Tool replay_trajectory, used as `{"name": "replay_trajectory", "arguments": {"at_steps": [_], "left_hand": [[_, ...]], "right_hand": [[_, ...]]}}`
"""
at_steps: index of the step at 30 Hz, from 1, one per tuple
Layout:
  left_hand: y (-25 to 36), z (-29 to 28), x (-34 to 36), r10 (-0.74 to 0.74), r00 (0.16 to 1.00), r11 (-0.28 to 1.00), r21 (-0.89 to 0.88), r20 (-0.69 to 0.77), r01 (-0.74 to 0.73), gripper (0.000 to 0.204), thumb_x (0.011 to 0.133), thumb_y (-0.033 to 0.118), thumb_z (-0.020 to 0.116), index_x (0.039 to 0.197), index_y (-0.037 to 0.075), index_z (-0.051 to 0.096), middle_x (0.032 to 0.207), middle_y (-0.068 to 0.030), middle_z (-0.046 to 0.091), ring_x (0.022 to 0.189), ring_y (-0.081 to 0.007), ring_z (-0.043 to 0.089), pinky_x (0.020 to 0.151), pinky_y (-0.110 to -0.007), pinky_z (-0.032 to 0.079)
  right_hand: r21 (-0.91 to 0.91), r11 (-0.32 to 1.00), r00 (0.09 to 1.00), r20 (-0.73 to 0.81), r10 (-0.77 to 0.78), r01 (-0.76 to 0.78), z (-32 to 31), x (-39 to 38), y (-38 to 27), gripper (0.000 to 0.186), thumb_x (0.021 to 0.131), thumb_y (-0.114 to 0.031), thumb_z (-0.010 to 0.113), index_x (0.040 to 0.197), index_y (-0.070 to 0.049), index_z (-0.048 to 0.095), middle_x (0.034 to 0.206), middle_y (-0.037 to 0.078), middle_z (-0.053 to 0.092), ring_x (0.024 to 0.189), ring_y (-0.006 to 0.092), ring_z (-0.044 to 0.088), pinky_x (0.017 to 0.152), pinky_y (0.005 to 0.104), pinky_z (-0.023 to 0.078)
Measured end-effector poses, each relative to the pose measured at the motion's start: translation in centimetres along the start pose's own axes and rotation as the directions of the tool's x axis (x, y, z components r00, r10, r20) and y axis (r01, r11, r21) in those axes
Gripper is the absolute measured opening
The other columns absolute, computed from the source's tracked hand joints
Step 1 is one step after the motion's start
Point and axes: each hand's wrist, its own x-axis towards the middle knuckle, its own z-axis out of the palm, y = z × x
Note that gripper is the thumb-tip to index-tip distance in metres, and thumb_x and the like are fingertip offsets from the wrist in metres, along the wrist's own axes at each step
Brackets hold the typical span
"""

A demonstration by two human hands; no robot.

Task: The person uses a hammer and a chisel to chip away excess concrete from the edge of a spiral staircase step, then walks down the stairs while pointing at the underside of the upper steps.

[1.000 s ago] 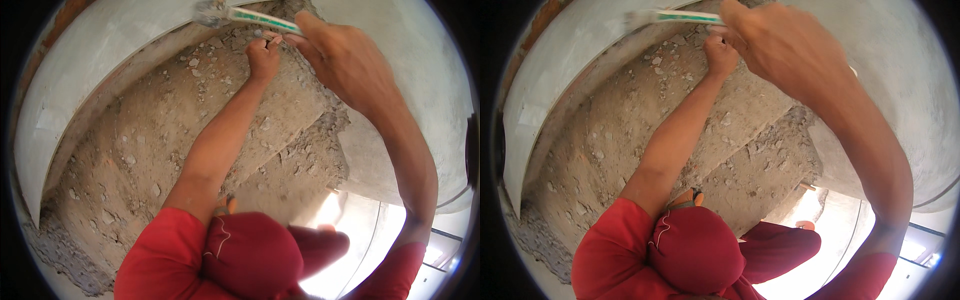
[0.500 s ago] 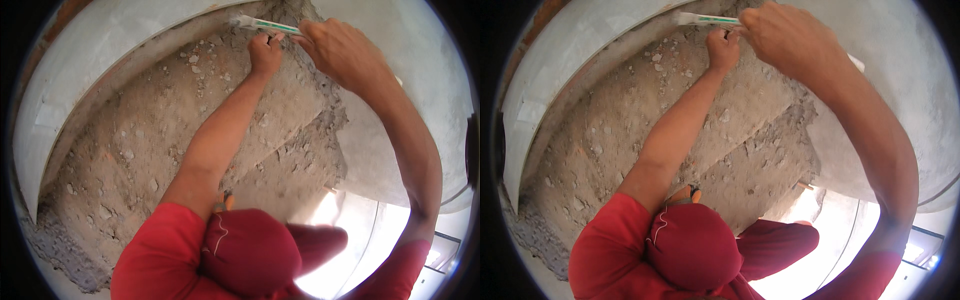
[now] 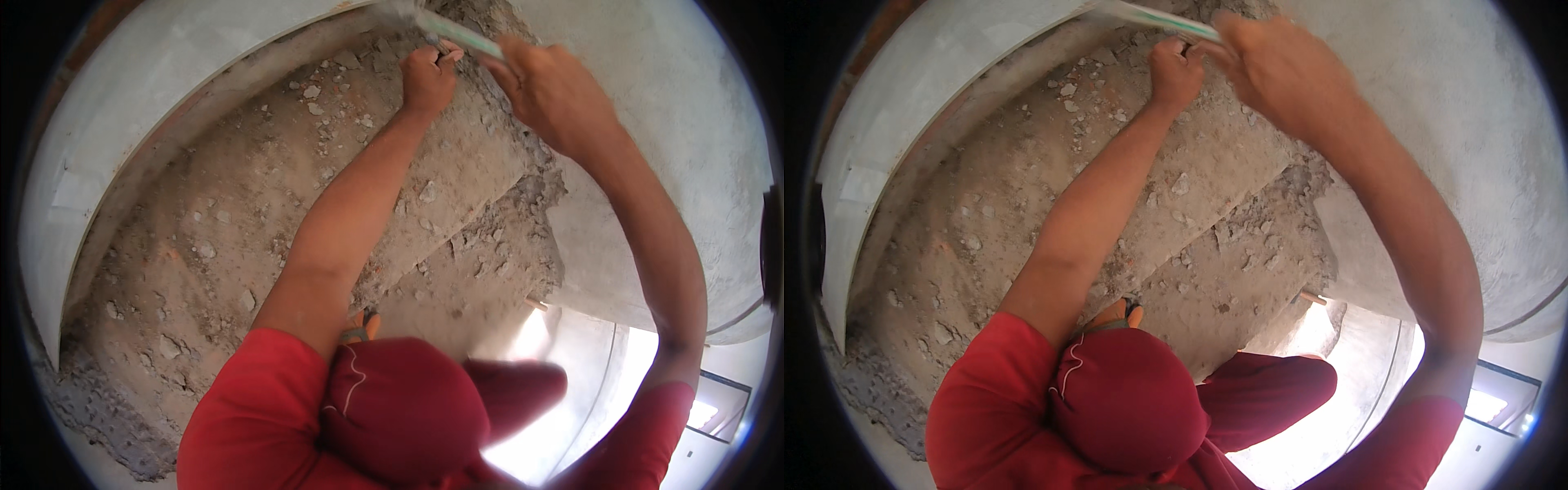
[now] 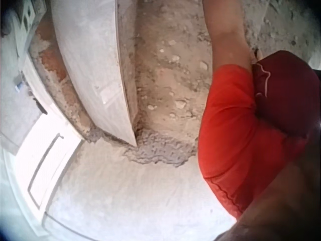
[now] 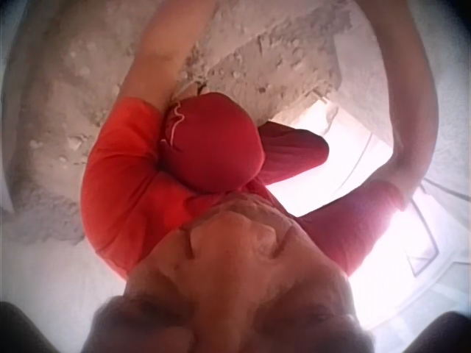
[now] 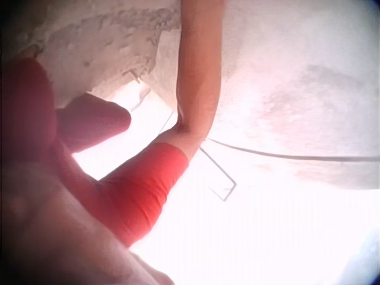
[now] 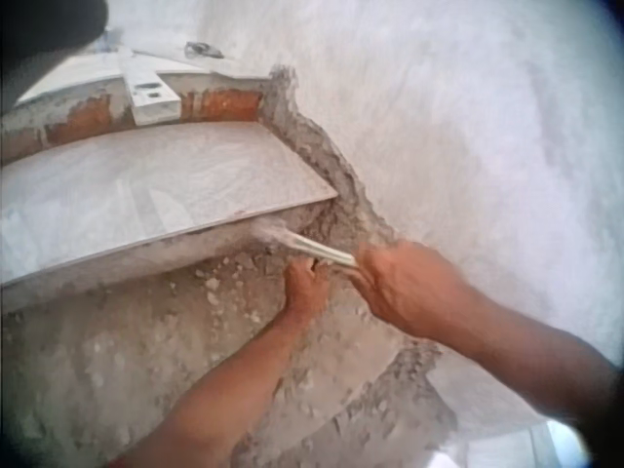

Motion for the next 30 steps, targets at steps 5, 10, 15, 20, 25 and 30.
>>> {"name": "replay_trajectory", "arguments": {"at_steps": [5, 10, 15, 20, 25, 30], "left_hand": [[0.1, -0.8, 0.6, -0.016, 0.995, 0.993, 0.121, 0.1, 0.004, 0.008, 0.095, 0.006, 0.068, 0.094, 0.0, 0.074, 0.083, -0.0151, 0.074, 0.072, -0.0231, 0.072, 0.062, -0.04, 0.055], [1.5, -1.0, 0.5, -0.129, 0.963, 0.991, 0.07, 0.238, 0.115, 0.008, 0.093, 0.002, 0.066, 0.098, 0.001, 0.073, 0.084, -0.0159, 0.073, 0.078, -0.0226, 0.073, 0.067, -0.04, 0.056], [0.4, -2.2, -2.3, 0.174, 0.871, 0.984, -0.051, 0.46, -0.169, 0.012, 0.083, -0.001, 0.072, 0.091, -0.002, 0.063, 0.086, -0.0128, 0.07, 0.062, -0.0195, 0.063, 0.059, -0.036, 0.053], [2.5, -1.7, -5.6, 0.3, 0.605, 0.899, -0.007, 0.737, -0.438, 0.018, 0.084, -0.007, 0.067, 0.1, 0.001, 0.065, 0.114, -0.0159, 0.071, 0.096, -0.0345, 0.073, 0.08, -0.041, 0.063], [9.1, -4.3, -7.7, 0.155, 0.698, 0.988, -0.11, 0.699, -0.11, 0.01, 0.091, -0.002, 0.066, 0.101, 0.0, 0.067, 0.112, -0.0141, 0.073, 0.098, -0.0268, 0.074, 0.084, -0.037, 0.06], [7.0, -6.0, -5.4, 0.081, 0.837, 0.996, -0.086, 0.542, -0.041, 0.007, 0.097, 0.005, 0.066, 0.101, 0.0, 0.069, 0.109, -0.0105, 0.073, 0.103, -0.0179, 0.07, 0.087, -0.035, 0.058]], "right_hand": [[0.153, 0.987, 0.998, -0.024, 0.057, -0.053, -1.0, -0.3, -0.7, 0.032, 0.103, -0.03, 0.057, 0.098, 0.0, 0.066, 0.072, 0.022, 0.065, 0.063, 0.0382, 0.064, 0.06, 0.0471, 0.052], [0.058, 0.974, 0.968, 0.142, 0.208, -0.218, 2.1, -1.8, 2.7, 0.037, 0.105, -0.031, 0.054, 0.094, 0.003, 0.063, 0.07, 0.023, 0.064, 0.061, 0.0402, 0.064, 0.058, 0.0476, 0.051], [0.247, 0.798, 0.828, 0.29, 0.48, -0.55, 2.0, -7.7, 2.9, 0.04, 0.107, -0.032, 0.051, 0.087, 0.002, 0.06, 0.064, 0.019, 0.057, 0.053, 0.0265, 0.052, 0.052, 0.0421, 0.044], [0.702, 0.502, 0.768, 0.101, 0.632, -0.505, 5.9, -21.2, 0.8, 0.039, 0.106, -0.036, 0.056, 0.08, -0.007, 0.053, 0.06, -0.003, 0.048, 0.054, 0.0101, 0.043, 0.049, 0.0324, 0.037], [0.84, 0.016, 0.441, 0.268, 0.857, -0.542, 8.7, -26.8, -6.2, 0.038, 0.104, -0.031, 0.061, 0.075, -0.007, 0.05, 0.062, -0.005, 0.046, 0.056, 0.005, 0.042, 0.049, 0.0272, 0.034], [0.819, -0.19, 0.38, 0.439, 0.814, -0.541, 7.3, -27.2, -8.4, 0.036, 0.105, -0.026, 0.059, 0.075, -0.007, 0.05, 0.062, -0.006, 0.046, 0.056, 0.0042, 0.041, 0.048, 0.0266, 0.032]]}}
